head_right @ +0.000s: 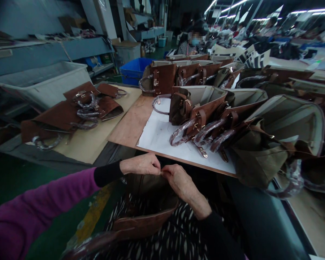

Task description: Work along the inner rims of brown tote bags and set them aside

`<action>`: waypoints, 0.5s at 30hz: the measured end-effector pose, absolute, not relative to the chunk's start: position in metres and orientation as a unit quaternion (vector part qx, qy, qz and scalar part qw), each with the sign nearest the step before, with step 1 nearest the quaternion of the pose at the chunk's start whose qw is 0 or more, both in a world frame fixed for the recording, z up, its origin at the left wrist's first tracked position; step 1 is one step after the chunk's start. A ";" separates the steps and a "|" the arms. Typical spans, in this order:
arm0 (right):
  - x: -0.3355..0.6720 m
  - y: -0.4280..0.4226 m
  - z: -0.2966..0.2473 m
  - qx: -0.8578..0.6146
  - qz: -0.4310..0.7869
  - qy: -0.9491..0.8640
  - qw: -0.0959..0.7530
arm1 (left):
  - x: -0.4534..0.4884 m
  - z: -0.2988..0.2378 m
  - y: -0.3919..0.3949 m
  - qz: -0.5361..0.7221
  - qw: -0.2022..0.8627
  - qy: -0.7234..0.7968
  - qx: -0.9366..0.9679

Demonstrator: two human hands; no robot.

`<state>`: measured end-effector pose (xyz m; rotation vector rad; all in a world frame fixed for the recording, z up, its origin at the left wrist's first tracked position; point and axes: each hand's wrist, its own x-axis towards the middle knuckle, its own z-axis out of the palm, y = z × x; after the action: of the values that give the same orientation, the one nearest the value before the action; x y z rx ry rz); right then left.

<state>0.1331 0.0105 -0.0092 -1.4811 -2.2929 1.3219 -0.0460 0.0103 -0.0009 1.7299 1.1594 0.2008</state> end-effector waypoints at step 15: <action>0.123 0.005 0.004 -0.441 0.310 -0.842 0.023 | -0.102 -0.012 -0.024 0.217 0.538 0.523 0.625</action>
<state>0.1232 0.0053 0.0040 -1.3660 -2.6065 0.9591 -0.1017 -0.0245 -0.0120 1.4861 1.2446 0.5171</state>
